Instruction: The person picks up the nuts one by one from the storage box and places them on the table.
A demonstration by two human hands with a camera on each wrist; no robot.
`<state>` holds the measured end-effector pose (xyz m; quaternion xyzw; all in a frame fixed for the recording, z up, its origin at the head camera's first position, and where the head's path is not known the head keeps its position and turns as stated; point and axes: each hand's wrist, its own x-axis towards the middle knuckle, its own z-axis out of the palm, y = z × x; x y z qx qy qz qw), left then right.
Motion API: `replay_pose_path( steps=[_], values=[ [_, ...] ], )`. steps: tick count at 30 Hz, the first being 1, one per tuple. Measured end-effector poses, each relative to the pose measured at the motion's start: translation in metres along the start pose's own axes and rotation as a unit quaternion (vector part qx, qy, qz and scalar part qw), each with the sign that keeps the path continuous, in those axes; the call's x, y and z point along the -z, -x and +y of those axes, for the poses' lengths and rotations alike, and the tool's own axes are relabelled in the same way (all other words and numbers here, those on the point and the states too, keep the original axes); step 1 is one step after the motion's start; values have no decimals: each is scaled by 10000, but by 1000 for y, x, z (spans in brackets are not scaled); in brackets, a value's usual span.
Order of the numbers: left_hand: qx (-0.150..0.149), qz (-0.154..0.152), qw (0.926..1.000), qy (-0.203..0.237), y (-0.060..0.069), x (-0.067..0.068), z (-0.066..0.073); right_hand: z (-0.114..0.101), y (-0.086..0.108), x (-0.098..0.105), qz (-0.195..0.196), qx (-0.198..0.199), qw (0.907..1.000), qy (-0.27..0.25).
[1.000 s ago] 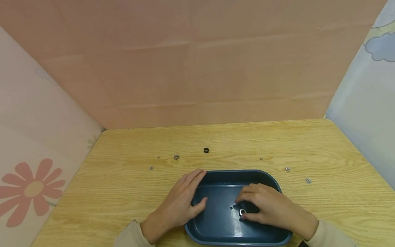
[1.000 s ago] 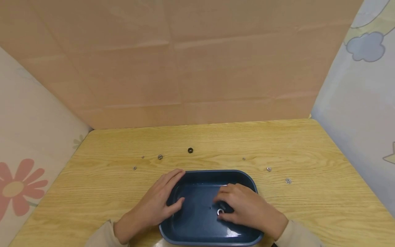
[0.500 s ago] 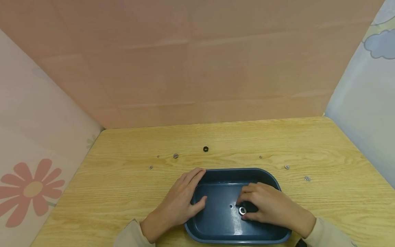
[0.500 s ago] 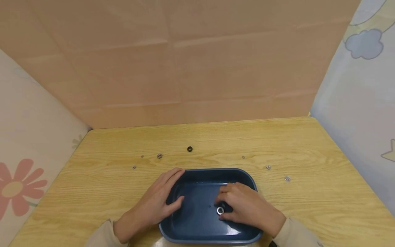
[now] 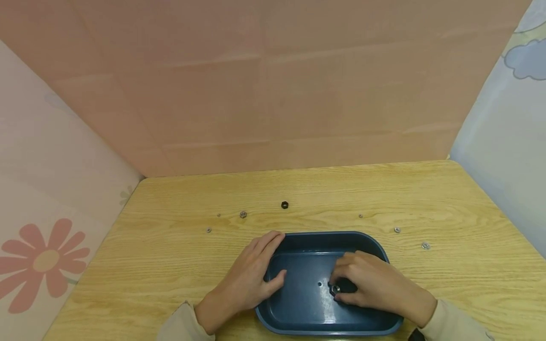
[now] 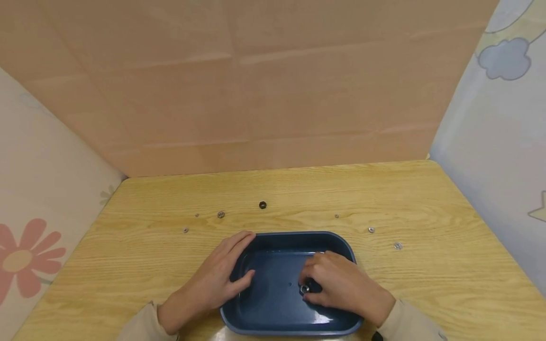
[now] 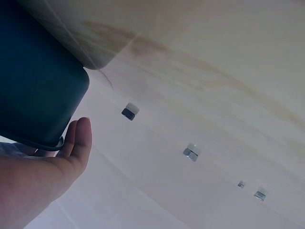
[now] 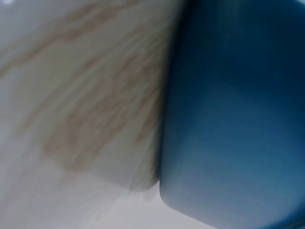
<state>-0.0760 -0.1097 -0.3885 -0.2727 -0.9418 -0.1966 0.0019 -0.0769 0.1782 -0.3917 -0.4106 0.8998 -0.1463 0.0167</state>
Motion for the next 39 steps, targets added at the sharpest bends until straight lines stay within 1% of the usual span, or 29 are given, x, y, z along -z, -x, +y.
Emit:
replay_pose_path(
  steps=[3,8,15,19,25,39],
  values=[
    [-7,36,10000,-20,0,0,0,0,0,1,51,-19,9999,-89],
    [-3,51,10000,-20,-1,0,0,-1,-1,3,30,-140,9994,-319],
    [130,-135,9998,44,-1,1,1,-1,0,4,4,-345,9980,-530],
    [127,-140,9998,116,-1,1,1,-2,0,3,118,-340,9981,-496],
    [149,-107,9998,71,-1,2,1,-2,0,2,366,-246,9983,-370],
    [104,-116,9999,42,-1,1,1,-2,-1,6,653,-230,9968,-410]
  ],
)
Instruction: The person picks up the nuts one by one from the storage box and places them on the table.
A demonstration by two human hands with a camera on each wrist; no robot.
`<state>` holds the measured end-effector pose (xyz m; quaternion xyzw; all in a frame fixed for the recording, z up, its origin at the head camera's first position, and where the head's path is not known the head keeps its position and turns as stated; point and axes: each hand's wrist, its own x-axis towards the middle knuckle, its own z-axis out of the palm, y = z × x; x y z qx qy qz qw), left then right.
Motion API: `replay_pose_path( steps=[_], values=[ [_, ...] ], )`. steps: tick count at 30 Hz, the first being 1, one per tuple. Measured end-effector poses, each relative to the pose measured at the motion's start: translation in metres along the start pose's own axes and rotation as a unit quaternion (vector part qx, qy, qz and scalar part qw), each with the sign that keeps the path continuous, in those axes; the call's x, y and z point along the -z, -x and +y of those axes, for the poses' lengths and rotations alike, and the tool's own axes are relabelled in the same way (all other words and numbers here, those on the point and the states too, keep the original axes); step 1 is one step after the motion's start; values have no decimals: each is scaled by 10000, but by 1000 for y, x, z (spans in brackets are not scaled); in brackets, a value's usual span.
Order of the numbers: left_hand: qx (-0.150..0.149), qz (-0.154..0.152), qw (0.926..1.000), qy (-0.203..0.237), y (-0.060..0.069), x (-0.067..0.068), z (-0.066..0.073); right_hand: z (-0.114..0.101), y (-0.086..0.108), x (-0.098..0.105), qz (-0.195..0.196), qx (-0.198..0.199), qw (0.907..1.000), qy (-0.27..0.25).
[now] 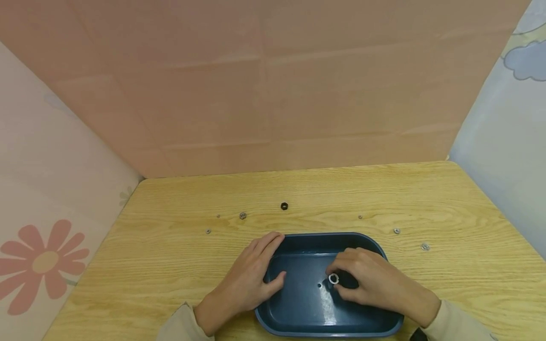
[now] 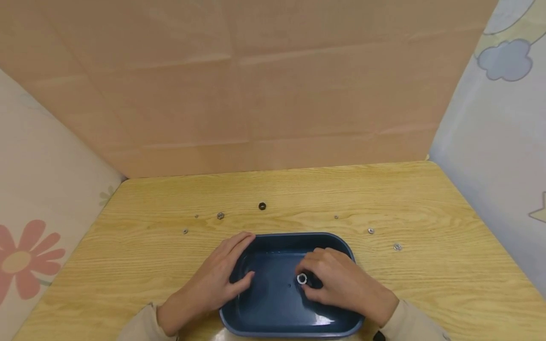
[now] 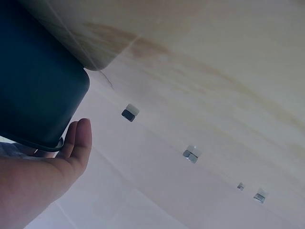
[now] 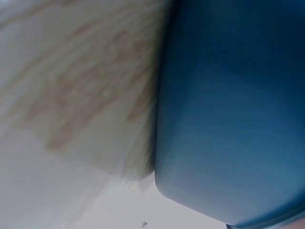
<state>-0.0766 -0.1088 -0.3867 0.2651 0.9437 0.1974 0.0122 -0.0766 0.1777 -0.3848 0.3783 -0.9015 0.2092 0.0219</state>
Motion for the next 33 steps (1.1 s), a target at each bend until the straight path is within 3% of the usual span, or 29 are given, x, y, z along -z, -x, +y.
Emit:
replay_pose_path(
  steps=[24,33],
  values=[
    [15,3,10000,-19,0,0,0,17,-3,28,738,174,9961,456],
    [53,-45,10000,-16,0,-1,0,35,-3,33,1599,305,9846,642]
  ],
)
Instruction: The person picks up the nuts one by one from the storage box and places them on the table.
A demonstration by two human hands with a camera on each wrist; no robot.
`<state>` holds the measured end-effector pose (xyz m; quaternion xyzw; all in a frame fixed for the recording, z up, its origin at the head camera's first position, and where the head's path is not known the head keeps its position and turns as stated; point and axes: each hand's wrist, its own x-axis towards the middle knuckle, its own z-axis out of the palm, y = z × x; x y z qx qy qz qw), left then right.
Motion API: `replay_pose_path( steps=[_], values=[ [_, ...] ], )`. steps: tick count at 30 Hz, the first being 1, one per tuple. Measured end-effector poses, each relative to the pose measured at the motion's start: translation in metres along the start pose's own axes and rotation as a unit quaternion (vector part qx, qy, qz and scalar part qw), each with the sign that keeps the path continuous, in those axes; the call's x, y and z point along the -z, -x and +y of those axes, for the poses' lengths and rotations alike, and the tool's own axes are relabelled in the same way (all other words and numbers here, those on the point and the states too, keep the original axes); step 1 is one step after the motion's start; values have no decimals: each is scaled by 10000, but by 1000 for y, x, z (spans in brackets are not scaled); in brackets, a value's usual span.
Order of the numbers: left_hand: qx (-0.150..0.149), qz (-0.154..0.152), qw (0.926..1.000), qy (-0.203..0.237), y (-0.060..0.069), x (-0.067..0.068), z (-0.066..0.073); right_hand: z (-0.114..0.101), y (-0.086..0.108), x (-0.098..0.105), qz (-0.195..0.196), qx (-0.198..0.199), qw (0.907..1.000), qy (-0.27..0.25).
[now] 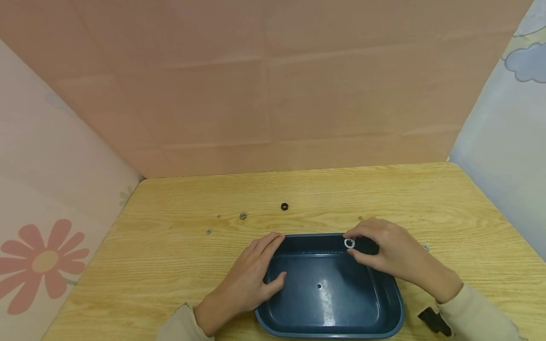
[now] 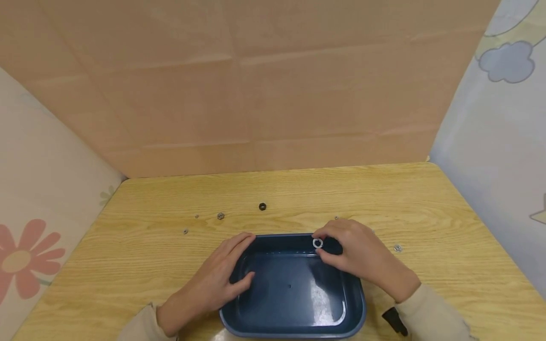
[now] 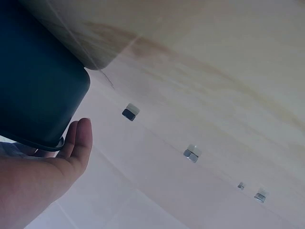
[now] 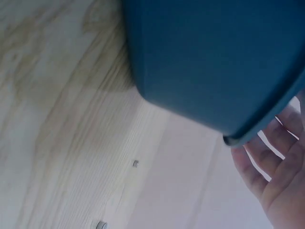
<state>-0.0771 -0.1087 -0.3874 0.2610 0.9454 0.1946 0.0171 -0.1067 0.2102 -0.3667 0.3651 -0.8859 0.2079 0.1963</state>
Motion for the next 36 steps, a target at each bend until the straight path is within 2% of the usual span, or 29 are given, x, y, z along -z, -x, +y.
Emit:
replay_pose_path(
  steps=[4,14,36],
  values=[
    [15,-27,10000,-9,0,0,0,8,0,1,200,75,9998,-37],
    [-57,84,9999,-13,1,0,0,27,-5,5,358,130,9990,-223],
    [-22,32,10000,-20,0,0,1,60,-7,9,379,-624,9973,7]
  ],
)
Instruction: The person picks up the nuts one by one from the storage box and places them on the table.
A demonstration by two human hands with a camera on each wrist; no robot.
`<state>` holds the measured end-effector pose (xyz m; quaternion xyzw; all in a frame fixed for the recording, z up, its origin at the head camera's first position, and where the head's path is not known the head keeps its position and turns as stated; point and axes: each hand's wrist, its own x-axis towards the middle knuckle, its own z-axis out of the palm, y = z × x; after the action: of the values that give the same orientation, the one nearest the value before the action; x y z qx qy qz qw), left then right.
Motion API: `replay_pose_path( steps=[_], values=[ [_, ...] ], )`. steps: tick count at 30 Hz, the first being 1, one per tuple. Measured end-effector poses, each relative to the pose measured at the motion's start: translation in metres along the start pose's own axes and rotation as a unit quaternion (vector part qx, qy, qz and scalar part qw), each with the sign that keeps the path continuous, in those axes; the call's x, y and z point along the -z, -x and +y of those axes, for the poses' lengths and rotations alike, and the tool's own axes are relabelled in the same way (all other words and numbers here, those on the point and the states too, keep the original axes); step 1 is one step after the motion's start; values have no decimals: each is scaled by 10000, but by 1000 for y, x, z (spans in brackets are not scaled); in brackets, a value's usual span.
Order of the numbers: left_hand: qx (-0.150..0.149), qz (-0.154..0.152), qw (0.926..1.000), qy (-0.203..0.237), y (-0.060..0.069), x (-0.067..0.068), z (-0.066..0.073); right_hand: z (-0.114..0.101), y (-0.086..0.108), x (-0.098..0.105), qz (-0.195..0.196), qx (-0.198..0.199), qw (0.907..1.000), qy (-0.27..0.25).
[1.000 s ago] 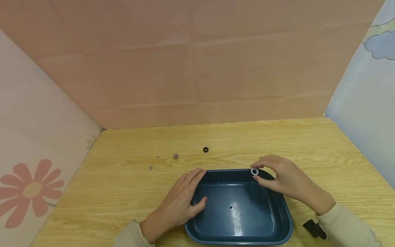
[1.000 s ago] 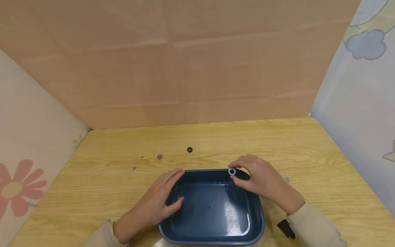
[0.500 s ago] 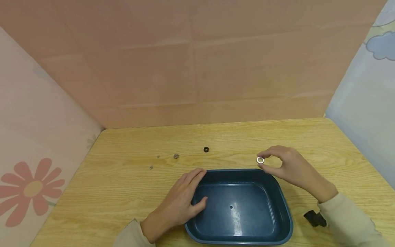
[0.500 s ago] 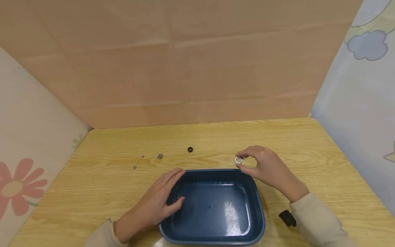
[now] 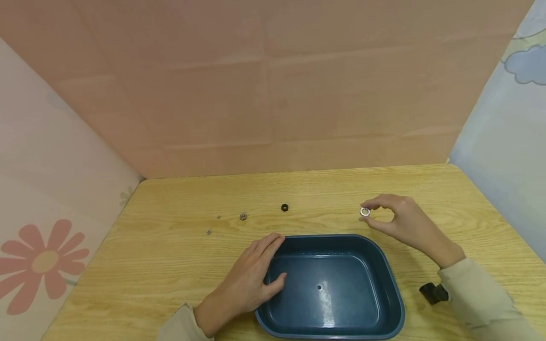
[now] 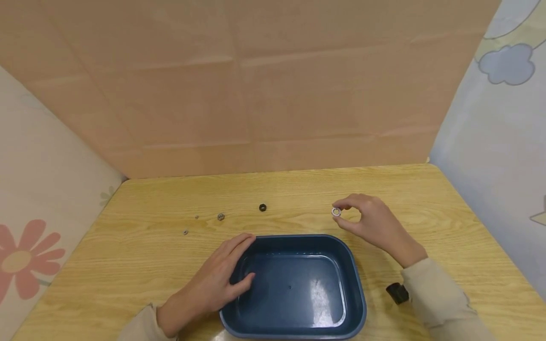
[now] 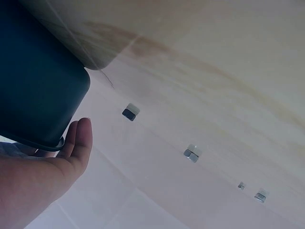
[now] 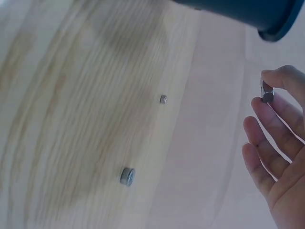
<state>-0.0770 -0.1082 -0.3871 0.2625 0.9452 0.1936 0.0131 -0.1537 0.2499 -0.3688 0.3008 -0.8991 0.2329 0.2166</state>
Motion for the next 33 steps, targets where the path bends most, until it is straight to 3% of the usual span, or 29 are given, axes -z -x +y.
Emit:
replay_pose_path(
  steps=[18,33],
  values=[
    [-5,32,10000,1,0,-1,-1,25,4,0,-367,-1007,9942,53],
    [-60,78,10000,-12,1,0,-1,41,8,5,-1214,-1822,9757,-53]
  ],
)
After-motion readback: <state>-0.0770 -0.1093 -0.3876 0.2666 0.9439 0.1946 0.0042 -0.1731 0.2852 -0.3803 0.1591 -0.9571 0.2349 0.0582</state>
